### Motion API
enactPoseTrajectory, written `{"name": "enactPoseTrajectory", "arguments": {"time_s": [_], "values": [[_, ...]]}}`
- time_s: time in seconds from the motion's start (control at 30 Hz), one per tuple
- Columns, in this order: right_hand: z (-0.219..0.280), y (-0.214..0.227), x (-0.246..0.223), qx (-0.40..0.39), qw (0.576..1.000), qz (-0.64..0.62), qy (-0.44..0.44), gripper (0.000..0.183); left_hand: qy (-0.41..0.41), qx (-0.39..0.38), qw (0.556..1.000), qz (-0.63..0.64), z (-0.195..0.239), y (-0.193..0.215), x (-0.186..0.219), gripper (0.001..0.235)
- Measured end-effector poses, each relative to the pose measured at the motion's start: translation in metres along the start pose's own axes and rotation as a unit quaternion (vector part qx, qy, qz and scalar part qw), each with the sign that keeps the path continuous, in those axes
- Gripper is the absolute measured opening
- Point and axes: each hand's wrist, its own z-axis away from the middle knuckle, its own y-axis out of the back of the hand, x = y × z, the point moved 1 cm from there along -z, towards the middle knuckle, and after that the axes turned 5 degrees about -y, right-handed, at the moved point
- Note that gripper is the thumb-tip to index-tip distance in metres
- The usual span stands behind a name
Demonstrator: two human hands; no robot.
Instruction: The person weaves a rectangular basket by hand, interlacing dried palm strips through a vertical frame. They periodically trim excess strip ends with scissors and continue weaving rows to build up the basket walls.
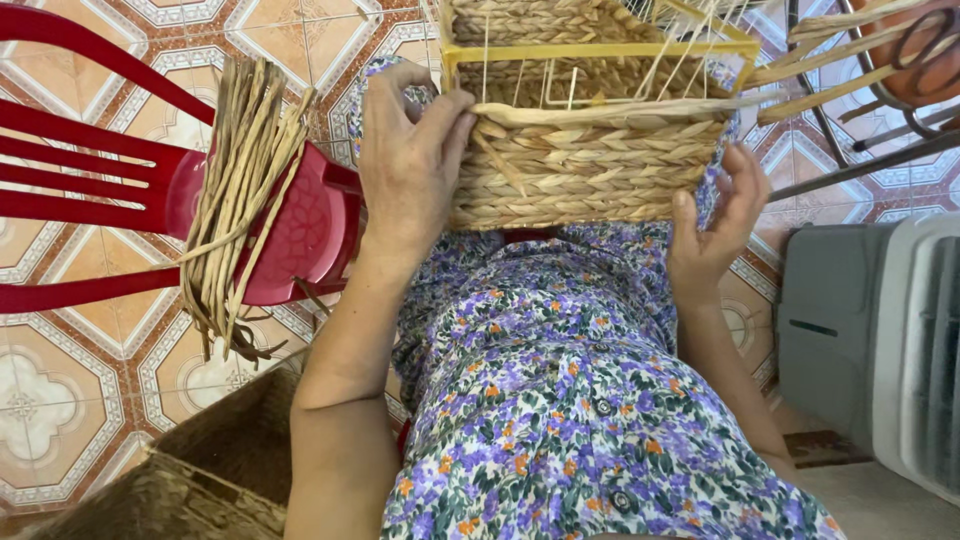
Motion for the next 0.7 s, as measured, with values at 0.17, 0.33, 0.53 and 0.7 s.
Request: {"name": "enactPoseTrajectory", "arguments": {"time_s": [0.17,0.33,0.53,0.7], "values": [[-0.013,-0.017,-0.044,-0.139,0.987,-0.042,0.074,0.013,-0.068,-0.064,0.990,0.105,-0.004,-0.006,-0.009,0.019],[-0.043,-0.063,-0.071,-0.260,0.954,-0.129,0.068,0.031,-0.042,-0.079,0.976,0.200,0.008,-0.007,-0.017,0.020],[-0.088,-0.104,-0.086,-0.326,0.937,-0.127,0.000,0.033,-0.076,-0.057,0.969,0.228,0.017,-0.011,-0.025,0.015],[-0.099,-0.110,-0.083,-0.229,0.951,-0.181,0.101,0.008,0.032,-0.137,0.940,0.312,0.010,-0.009,-0.031,0.006]]}}
